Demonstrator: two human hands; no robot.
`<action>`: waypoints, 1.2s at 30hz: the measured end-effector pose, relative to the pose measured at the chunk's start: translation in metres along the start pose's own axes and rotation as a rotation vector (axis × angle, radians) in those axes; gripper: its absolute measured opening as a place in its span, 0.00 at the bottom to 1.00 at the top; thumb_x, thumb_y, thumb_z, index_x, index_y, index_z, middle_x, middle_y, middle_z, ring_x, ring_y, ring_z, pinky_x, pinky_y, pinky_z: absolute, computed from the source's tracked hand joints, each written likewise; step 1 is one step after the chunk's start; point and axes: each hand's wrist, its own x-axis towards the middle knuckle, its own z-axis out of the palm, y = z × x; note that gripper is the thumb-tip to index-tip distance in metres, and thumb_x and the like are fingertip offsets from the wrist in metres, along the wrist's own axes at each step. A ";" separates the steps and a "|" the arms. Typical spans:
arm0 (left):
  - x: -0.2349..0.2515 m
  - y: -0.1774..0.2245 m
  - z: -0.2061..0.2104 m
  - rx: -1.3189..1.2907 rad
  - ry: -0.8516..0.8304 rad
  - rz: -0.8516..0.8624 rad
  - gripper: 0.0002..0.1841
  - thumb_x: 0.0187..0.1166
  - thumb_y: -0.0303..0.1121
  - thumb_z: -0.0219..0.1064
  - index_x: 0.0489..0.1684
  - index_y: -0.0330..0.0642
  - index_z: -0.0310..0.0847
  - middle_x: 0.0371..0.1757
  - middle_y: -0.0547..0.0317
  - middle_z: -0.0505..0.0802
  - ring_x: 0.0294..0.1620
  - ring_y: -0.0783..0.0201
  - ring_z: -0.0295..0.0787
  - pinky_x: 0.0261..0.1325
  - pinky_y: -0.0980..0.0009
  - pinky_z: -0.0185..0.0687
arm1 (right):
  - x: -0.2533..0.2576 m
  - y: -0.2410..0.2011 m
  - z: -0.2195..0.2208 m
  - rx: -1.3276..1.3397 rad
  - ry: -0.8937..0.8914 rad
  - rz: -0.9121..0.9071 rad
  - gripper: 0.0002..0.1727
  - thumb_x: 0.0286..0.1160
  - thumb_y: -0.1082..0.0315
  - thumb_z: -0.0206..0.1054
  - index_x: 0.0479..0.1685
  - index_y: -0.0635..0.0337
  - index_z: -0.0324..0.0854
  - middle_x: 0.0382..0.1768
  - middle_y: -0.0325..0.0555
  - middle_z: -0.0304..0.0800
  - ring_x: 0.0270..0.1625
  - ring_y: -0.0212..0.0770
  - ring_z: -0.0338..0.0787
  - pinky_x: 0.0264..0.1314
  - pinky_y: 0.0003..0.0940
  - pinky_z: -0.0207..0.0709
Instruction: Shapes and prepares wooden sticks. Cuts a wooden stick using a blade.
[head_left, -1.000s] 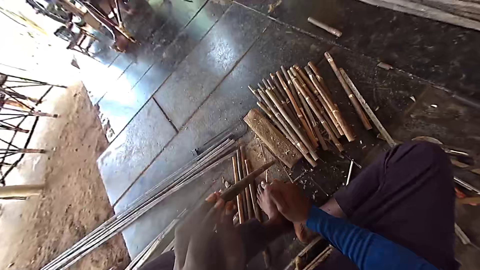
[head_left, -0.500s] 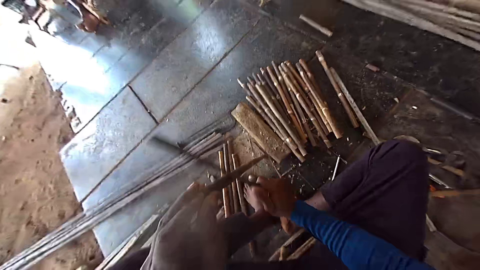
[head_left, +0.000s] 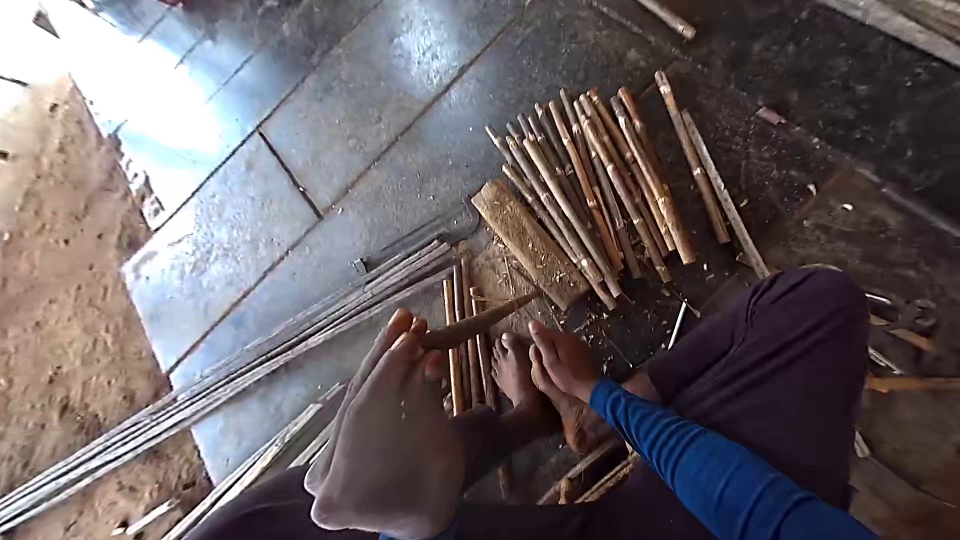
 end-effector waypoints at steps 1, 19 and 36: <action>0.003 0.000 0.001 -0.005 -0.013 -0.001 0.11 0.76 0.21 0.71 0.53 0.29 0.89 0.56 0.42 0.96 0.60 0.44 0.95 0.62 0.52 0.96 | 0.005 0.003 -0.001 0.004 -0.001 0.036 0.43 0.88 0.30 0.31 0.41 0.51 0.87 0.30 0.47 0.90 0.38 0.50 0.93 0.42 0.61 0.84; -0.003 -0.004 0.005 -0.185 0.019 -0.085 0.09 0.77 0.26 0.73 0.52 0.37 0.84 0.62 0.44 0.93 0.64 0.42 0.92 0.67 0.47 0.90 | 0.007 0.010 -0.001 -0.133 -0.126 0.182 0.44 0.87 0.29 0.31 0.43 0.54 0.87 0.34 0.51 0.92 0.43 0.53 0.94 0.46 0.61 0.86; 0.000 0.015 0.015 -0.116 0.026 0.031 0.14 0.70 0.28 0.80 0.52 0.48 0.89 0.55 0.54 0.97 0.56 0.48 0.97 0.57 0.52 0.98 | 0.014 0.010 -0.045 -0.167 0.047 -0.008 0.43 0.88 0.31 0.29 0.38 0.52 0.84 0.23 0.45 0.86 0.31 0.47 0.91 0.34 0.54 0.83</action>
